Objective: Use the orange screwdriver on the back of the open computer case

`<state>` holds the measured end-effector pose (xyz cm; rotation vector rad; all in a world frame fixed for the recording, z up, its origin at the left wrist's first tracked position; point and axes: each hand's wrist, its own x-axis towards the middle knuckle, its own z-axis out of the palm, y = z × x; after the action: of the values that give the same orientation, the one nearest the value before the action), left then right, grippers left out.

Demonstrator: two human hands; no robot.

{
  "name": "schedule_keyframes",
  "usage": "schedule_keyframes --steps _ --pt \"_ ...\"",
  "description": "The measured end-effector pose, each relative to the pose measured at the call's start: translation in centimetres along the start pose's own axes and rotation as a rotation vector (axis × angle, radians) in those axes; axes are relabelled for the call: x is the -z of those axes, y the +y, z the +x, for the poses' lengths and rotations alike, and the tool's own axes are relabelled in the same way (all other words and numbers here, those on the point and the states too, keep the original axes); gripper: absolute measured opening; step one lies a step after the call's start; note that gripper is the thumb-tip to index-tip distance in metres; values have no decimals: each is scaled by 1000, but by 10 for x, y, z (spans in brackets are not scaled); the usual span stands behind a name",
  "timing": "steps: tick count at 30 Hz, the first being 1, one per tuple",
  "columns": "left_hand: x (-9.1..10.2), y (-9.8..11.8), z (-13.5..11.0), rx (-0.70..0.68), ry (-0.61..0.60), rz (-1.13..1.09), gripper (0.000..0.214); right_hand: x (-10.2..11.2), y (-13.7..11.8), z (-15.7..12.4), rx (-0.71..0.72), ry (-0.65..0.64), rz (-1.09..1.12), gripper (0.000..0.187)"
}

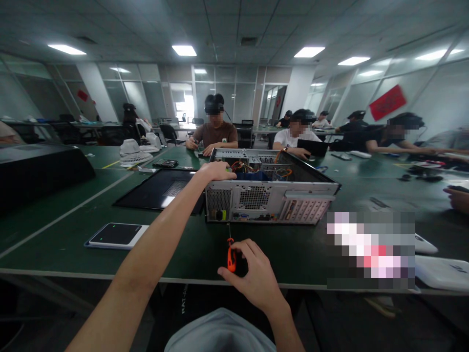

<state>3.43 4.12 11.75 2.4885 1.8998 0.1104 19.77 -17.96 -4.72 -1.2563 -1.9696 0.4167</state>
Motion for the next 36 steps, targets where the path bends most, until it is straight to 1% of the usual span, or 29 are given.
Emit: schedule_keyframes --steps 2,5,9,12,15,17,20,25,28,30,34,36 --pt "0 0 1 -4 5 -1 76 -3 0 0 -27 29 -25 31" --pt "-1 0 1 0 8 -1 74 -5 1 1 -27 29 -70 27" --pt "-1 0 1 1 2 -6 75 -3 0 2 19 -70 -95 39" --pt "-1 -1 1 -8 4 -5 76 4 -2 1 1 -149 -55 36" --pt "-1 -1 1 -10 5 -4 77 12 -2 1 -27 -208 19 50" --pt "-1 -1 1 -10 3 -2 76 15 -2 0 -36 -230 50 54" --pt "-1 -1 1 -1 -1 4 76 13 -3 0 -36 -222 53 52" --pt "0 -1 0 -10 -2 -13 76 3 -5 1 -14 -118 4 46" --pt "1 -1 -1 -9 -3 -8 76 3 -5 1 -3 -81 20 42" --pt "1 0 -2 -4 -6 0 76 5 -4 1 17 -99 33 40" --pt "1 0 -1 0 -8 11 77 11 -2 0 52 -186 78 32" --pt "0 0 0 -4 -8 12 78 12 -2 0 45 -190 85 33"
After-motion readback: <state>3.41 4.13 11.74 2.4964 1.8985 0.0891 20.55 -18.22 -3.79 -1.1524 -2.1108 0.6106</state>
